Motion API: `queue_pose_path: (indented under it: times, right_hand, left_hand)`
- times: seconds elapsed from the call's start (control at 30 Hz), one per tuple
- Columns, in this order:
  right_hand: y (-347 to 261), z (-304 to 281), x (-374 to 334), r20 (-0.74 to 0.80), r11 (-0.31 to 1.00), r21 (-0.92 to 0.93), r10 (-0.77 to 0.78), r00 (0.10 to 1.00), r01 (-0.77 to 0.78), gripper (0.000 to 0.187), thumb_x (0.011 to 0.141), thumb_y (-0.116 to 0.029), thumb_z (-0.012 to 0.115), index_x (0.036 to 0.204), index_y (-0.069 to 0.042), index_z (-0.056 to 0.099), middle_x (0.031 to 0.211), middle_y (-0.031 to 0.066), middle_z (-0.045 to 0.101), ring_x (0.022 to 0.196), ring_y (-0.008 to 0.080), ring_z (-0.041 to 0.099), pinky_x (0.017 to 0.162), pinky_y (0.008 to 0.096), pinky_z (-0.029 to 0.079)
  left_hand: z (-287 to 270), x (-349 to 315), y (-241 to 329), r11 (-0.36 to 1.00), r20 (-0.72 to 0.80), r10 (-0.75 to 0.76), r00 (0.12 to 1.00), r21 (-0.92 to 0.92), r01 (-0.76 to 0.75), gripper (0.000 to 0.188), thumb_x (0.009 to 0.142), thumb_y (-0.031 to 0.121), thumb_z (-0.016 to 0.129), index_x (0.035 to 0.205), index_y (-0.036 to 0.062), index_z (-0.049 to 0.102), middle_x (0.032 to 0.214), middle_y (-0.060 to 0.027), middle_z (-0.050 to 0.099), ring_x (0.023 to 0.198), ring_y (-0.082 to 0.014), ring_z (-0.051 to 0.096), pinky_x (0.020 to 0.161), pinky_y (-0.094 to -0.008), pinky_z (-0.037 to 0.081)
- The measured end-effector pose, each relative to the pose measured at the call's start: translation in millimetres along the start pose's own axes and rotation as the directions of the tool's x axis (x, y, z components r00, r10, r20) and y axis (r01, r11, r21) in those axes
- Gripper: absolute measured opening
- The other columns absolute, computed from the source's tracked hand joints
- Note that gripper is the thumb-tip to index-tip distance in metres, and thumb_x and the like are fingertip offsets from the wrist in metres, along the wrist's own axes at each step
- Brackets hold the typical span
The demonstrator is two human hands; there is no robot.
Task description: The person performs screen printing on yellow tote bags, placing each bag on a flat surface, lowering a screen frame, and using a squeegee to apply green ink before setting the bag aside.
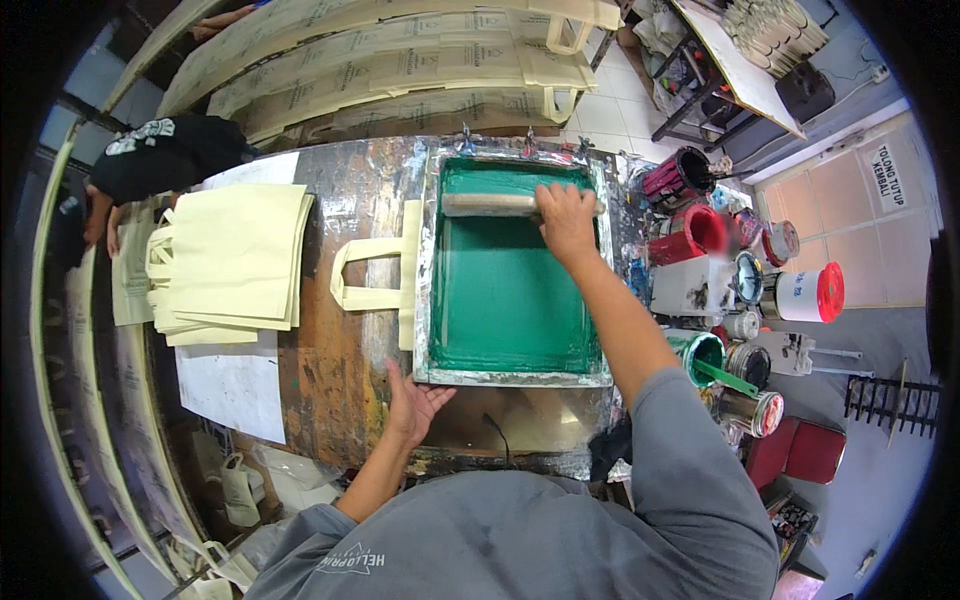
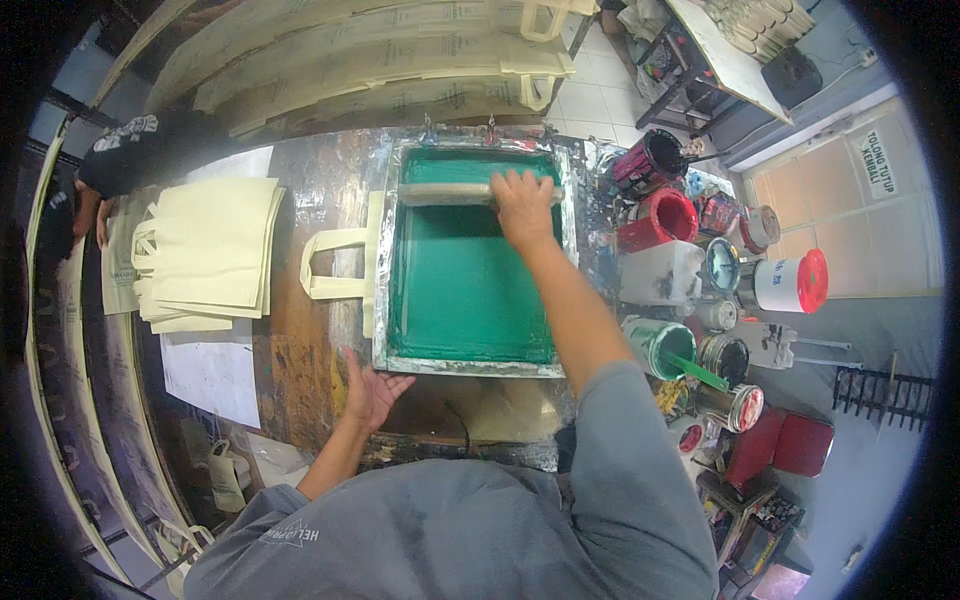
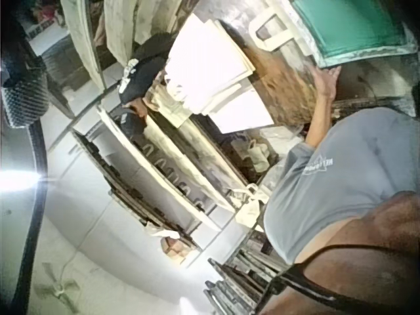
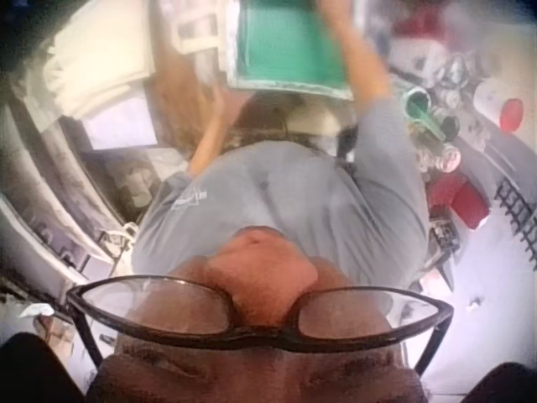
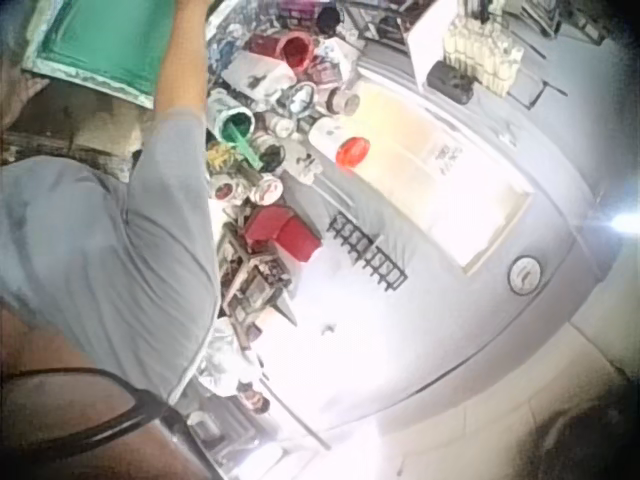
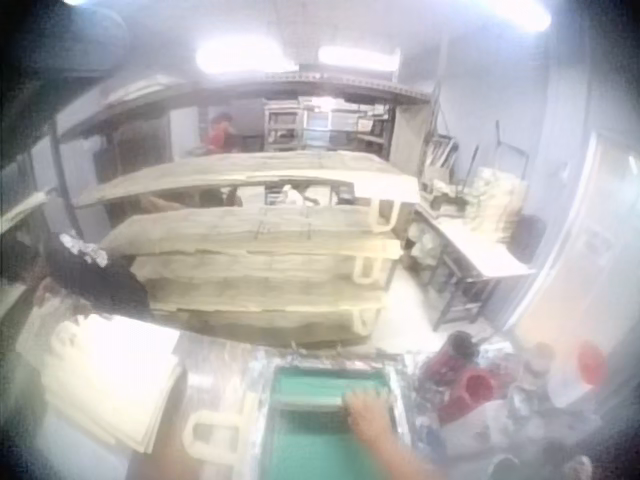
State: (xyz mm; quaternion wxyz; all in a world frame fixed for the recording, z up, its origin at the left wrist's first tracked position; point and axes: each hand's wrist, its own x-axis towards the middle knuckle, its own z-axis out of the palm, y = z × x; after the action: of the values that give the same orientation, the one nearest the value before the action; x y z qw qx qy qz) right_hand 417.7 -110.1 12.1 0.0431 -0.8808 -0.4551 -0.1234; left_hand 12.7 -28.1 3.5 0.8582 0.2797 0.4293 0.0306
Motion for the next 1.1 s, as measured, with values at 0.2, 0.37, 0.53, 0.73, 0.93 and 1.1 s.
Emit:
queue_pose_path:
  times: [0.2,0.37,0.53,0.73,0.93,1.1]
  right_hand:
    - [44,-8,59,0.171,0.994,0.111,-0.041,0.984,0.022,0.065,0.076,-0.022,0.088,0.132,-0.017,0.056,0.122,0.0064,0.065,0.12,0.0293,0.061,0.095,0.0537,0.043]
    - [50,-1,74,0.066,1.0,-0.004,-0.012,0.998,0.013,0.058,0.079,-0.02,0.086,0.13,-0.018,0.057,0.119,0.0052,0.066,0.118,0.0287,0.062,0.095,0.0533,0.043]
    - [25,23,69,0.068,0.996,-0.086,0.044,0.997,-0.038,0.05,0.081,-0.022,0.084,0.124,-0.019,0.059,0.114,0.0025,0.066,0.111,0.0269,0.064,0.091,0.0516,0.045]
    - [34,18,48,0.008,1.0,-0.012,-0.017,1.0,0.017,0.039,0.083,-0.021,0.081,0.117,-0.017,0.062,0.102,0.0022,0.066,0.1,0.0258,0.066,0.088,0.0467,0.046]
    - [3,6,-18,-0.067,0.999,0.001,-0.035,0.997,0.035,0.017,0.09,-0.014,0.067,0.106,-0.016,0.063,0.096,0.0042,0.063,0.089,0.0261,0.063,0.079,0.0462,0.044]
    - [-26,-20,-73,-0.008,0.999,0.039,-0.023,1.0,0.023,0.015,0.09,-0.013,0.065,0.105,-0.016,0.062,0.095,0.0048,0.063,0.089,0.0269,0.062,0.079,0.046,0.044]
  left_hand:
    - [14,-10,60,0.553,-0.093,-0.208,0.974,0.81,0.195,0.098,0.093,0.087,0.047,0.118,-0.0051,0.069,0.103,-0.0235,0.076,0.093,-0.0306,0.076,0.085,-0.0425,0.06]
    - [115,59,139,-0.196,0.578,0.586,0.568,0.781,-0.593,0.052,0.091,0.051,0.08,0.104,0.0016,0.07,0.095,-0.0188,0.07,0.091,-0.0368,0.067,0.082,-0.0454,0.053]
    - [200,224,206,-0.719,0.858,0.491,0.154,0.498,-0.485,0.073,0.09,0.063,0.073,0.133,0.0047,0.065,0.124,-0.0205,0.066,0.12,-0.0382,0.06,0.102,-0.051,0.049]
    - [196,270,183,-0.758,0.814,0.5,0.296,0.577,-0.304,0.066,0.088,0.073,0.065,0.084,0.0076,0.066,0.088,-0.0089,0.068,0.084,-0.0307,0.068,0.07,-0.0433,0.057]
    - [161,218,141,-0.766,0.837,0.509,0.201,0.547,-0.338,0.059,0.083,0.067,0.075,0.078,0.0096,0.061,0.079,-0.007,0.062,0.073,-0.0285,0.064,0.063,-0.0415,0.052]
    - [132,170,104,-0.74,0.823,0.495,0.279,0.568,-0.361,0.058,0.082,0.067,0.075,0.078,0.0103,0.061,0.079,-0.0071,0.061,0.074,-0.0285,0.063,0.062,-0.0412,0.051]
